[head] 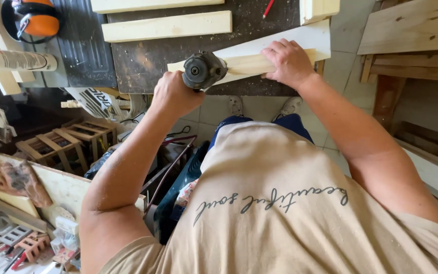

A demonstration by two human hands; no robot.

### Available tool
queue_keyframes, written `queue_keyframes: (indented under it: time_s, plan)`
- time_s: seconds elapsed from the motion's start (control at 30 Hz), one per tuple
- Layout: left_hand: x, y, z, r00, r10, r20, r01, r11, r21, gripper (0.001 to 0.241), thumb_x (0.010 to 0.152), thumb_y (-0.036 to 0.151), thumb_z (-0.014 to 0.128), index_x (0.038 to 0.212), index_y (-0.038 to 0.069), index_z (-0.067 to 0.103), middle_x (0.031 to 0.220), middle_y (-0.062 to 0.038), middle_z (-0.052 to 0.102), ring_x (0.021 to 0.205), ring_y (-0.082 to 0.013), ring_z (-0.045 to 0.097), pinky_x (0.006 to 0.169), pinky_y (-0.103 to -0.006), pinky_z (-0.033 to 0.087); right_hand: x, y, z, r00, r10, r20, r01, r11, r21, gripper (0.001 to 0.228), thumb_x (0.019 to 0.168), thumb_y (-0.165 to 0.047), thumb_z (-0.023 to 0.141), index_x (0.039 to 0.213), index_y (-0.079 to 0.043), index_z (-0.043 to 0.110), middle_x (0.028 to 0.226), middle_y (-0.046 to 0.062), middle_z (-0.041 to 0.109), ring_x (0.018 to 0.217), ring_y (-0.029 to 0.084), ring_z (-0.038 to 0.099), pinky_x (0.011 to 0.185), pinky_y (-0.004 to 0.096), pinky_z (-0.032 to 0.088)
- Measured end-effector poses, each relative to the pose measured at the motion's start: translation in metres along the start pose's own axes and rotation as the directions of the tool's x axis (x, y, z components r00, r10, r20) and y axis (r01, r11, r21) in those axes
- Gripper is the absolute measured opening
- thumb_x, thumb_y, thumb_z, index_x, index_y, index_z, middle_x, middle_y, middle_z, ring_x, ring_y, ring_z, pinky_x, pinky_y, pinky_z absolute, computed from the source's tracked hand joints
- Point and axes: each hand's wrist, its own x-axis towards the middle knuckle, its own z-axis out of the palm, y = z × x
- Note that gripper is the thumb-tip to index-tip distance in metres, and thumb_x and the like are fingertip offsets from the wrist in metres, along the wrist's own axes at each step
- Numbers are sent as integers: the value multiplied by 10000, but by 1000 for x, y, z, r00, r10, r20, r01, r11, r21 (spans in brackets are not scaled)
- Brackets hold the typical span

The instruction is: Assembling wooden slats by applying wood glue and then fastening them together using a pneumatic nail gun on a workbench.

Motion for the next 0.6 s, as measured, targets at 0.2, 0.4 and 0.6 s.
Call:
queue_keyframes:
  time_s: [0.2, 0.4, 0.6]
  plan:
    - [-13, 54, -7, 991, 129, 19, -130, 989, 72, 198, 788, 256, 661, 729, 66, 664, 682, -103, 642, 590, -289, 599, 533, -416, 544, -36, 23, -46, 961, 153, 231, -176, 981, 79, 1121, 687, -548, 905, 1575, -4, 492, 1467, 203, 622, 1319, 368, 560, 1157, 501, 415]
    - [23, 120, 36, 929, 360, 81, -368, 920, 135, 236, 790, 294, 692, 693, 89, 627, 596, -70, 609, 534, -250, 546, 454, -355, 471, -69, 37, -51, 946, 262, 193, -299, 932, 204, 835, 855, -251, 832, 1579, -2, 500, 1478, 188, 627, 1346, 356, 543, 1139, 494, 440]
    - [26, 136, 43, 957, 289, 19, -288, 943, 169, 221, 755, 237, 720, 825, 28, 704, 733, -164, 690, 606, -343, 666, 491, -434, 557, -75, 40, -35, 986, 160, -53, -149, 974, 172, 668, 829, 48, 753, 1483, 21, 623, 1387, 189, 707, 1279, 350, 634, 1080, 478, 558]
